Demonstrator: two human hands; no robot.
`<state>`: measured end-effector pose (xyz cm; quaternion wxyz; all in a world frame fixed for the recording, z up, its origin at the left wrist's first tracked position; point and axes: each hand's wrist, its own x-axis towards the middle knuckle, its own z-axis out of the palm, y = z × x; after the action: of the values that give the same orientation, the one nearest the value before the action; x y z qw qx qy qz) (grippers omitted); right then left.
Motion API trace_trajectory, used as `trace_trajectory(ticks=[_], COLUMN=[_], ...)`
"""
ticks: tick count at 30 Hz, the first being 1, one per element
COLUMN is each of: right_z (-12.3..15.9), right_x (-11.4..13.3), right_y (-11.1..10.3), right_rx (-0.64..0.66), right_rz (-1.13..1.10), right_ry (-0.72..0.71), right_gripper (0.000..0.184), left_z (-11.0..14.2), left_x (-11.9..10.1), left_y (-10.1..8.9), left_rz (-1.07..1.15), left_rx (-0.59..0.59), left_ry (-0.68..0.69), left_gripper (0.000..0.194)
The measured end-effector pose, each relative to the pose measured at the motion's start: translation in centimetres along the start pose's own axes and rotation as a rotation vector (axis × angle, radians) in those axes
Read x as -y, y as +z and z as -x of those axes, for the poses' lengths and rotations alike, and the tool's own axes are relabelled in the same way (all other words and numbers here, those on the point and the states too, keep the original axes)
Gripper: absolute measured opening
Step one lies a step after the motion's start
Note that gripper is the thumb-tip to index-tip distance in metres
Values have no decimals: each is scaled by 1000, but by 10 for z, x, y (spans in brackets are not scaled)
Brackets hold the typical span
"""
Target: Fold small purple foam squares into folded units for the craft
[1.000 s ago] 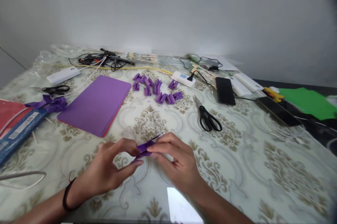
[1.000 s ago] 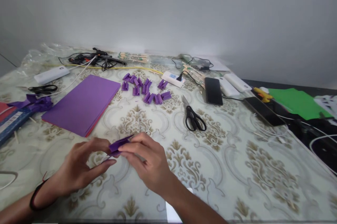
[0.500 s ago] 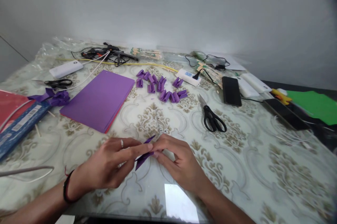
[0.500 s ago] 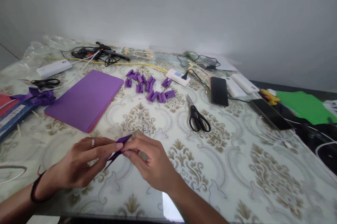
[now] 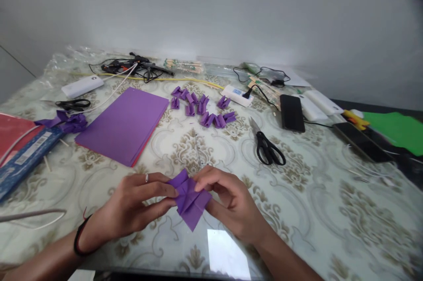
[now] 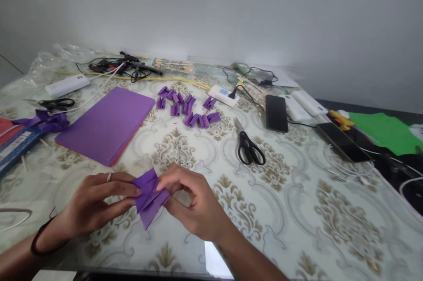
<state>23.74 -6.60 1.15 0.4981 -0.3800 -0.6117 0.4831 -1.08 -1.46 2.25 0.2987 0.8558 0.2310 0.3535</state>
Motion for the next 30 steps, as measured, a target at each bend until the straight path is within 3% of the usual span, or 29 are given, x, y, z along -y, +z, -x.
trace_trajectory(ticks=[4,10,17,24,30], right_z=[1,-3,-6,-5,-3], right_x=[-3,-6,-3,-6,-8], right_y=[0,1,4,8,8], right_rx=[-12,-43,-79,-147,-149], right_rz=[42,176,167,56,12], right_ry=[37,-49,-78,-51,-62], right_gripper=[22,25,15,5,11], left_z=[0,-1,-2,-3,-3], left_x=[-3,-4,-4,-1,-2], left_y=[2,4,7,8,9], left_rz=[-27,-127,3,3,48], left_rx=[-66,-171,-136,-154,-180], left_ry=[-14,-25,-74,-7,-37], left_gripper=[14,9,7,6,14])
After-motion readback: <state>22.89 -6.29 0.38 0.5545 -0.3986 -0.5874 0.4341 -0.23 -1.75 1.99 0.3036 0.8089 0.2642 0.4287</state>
